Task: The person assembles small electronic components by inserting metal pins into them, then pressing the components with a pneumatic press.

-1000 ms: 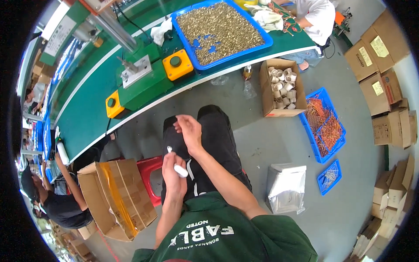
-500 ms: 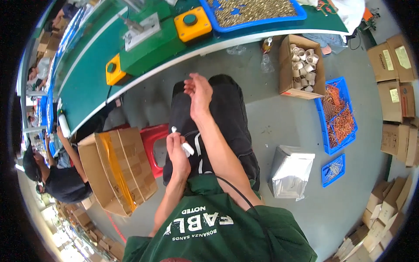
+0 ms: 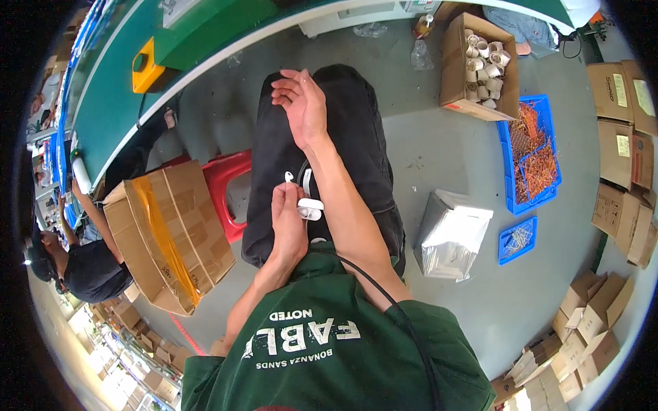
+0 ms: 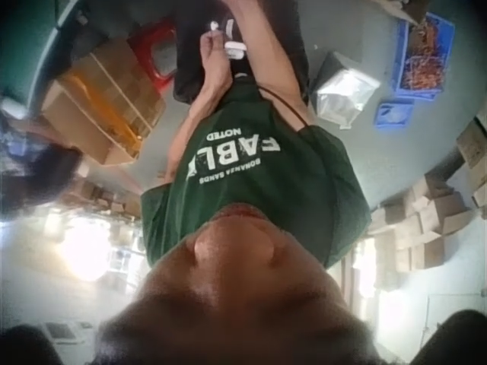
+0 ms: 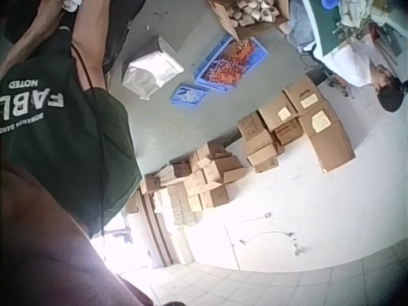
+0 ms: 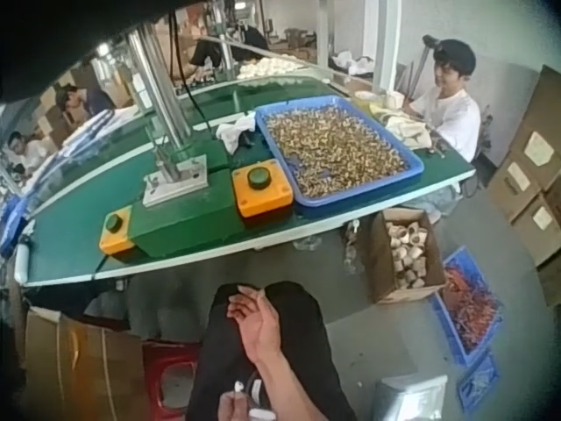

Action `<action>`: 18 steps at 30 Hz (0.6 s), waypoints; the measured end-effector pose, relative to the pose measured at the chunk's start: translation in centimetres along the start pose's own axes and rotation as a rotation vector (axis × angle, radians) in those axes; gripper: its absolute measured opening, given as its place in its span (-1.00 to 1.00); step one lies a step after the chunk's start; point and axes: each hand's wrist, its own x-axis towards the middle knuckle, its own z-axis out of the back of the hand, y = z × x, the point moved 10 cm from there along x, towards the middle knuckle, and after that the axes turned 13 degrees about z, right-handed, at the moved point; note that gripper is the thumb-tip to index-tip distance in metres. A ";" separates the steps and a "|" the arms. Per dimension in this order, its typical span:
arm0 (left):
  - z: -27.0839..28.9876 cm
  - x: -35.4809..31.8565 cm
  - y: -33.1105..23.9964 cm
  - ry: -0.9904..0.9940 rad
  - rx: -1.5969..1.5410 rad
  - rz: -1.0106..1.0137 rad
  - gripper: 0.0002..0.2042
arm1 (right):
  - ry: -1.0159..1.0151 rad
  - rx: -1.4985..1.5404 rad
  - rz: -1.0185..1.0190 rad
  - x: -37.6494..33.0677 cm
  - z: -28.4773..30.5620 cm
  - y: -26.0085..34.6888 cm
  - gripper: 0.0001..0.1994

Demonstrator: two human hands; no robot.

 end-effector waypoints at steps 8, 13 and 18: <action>2.0 -3.4 -2.6 0.016 0.182 -0.014 -0.75 | -0.014 -0.049 0.069 -0.5 0.5 -0.1 -0.49; 4.0 -4.9 -3.0 -0.039 0.416 -0.084 -0.78 | 0.054 -0.041 0.091 -0.6 -1.4 -0.3 -0.45; 4.3 -7.6 -7.5 -0.187 0.725 -0.583 -0.92 | 0.137 -0.090 0.082 -0.8 -2.0 -0.2 -0.41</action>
